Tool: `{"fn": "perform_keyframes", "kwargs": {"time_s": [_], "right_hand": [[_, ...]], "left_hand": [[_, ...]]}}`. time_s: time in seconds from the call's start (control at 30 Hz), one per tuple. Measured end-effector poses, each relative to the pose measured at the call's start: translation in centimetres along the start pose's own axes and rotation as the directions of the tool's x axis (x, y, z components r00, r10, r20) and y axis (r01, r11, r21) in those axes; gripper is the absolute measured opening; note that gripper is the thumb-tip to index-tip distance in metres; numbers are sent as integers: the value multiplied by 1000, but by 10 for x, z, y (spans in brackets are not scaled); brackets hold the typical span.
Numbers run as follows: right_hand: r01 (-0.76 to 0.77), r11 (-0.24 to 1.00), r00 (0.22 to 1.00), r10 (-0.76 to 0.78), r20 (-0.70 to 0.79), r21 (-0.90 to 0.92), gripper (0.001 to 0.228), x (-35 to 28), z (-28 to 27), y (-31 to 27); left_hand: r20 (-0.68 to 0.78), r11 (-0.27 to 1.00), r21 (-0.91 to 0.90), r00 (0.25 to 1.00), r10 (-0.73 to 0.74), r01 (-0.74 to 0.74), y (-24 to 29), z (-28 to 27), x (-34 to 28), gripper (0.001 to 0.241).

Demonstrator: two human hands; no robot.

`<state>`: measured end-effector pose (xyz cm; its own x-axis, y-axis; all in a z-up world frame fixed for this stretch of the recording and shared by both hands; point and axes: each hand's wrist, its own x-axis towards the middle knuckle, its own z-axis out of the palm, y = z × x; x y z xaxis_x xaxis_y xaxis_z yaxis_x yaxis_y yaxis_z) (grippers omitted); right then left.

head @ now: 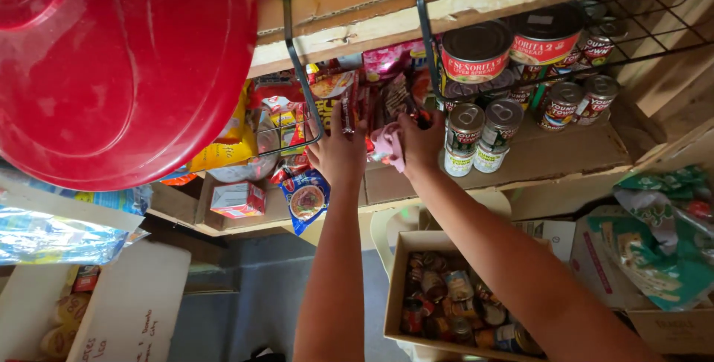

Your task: Removing canned goods from a storage box, wiping them with a cloth, and arranging them on shelves.

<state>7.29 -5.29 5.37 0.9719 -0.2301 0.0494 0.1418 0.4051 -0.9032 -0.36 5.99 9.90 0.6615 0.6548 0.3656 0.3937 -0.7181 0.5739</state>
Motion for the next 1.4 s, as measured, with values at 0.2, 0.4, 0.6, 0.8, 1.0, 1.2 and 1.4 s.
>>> {"fn": "perform_keyframes", "kwargs": {"time_s": [0.2, 0.4, 0.6, 0.8, 1.0, 1.2, 1.4], "right_hand": [[298, 930, 949, -265, 170, -214, 29, -46, 1, -76], [210, 976, 935, -219, 280, 60, 29, -83, 23, -144], [-458, 797, 793, 166, 586, 394, 21, -72, 24, -123], [-754, 611, 391, 120, 913, 242, 19, -92, 38, -95], [-622, 764, 566, 285, 773, 173, 29, -119, 25, -59], [-293, 917, 485, 386, 785, -270, 43, -125, 5, -40], [40, 869, 403, 438, 804, -493, 45, -128, 25, -28]], "left_hand": [[63, 998, -46, 998, -31, 34, -2, -6, 4, 56], [22, 643, -764, 998, -62, 56, -35, 5, 18, 55], [-39, 375, -927, 996, -76, -8, -70, -12, 13, 58], [356, 107, -921, 921, -157, 374, -101, -54, 8, 47], [321, 87, -944, 947, 28, 317, -79, -126, -28, 50], [346, 183, -922, 938, -3, 340, -123, -130, -58, 52], [362, 232, -899, 928, -89, 372, -145, -139, -57, 48]]}}
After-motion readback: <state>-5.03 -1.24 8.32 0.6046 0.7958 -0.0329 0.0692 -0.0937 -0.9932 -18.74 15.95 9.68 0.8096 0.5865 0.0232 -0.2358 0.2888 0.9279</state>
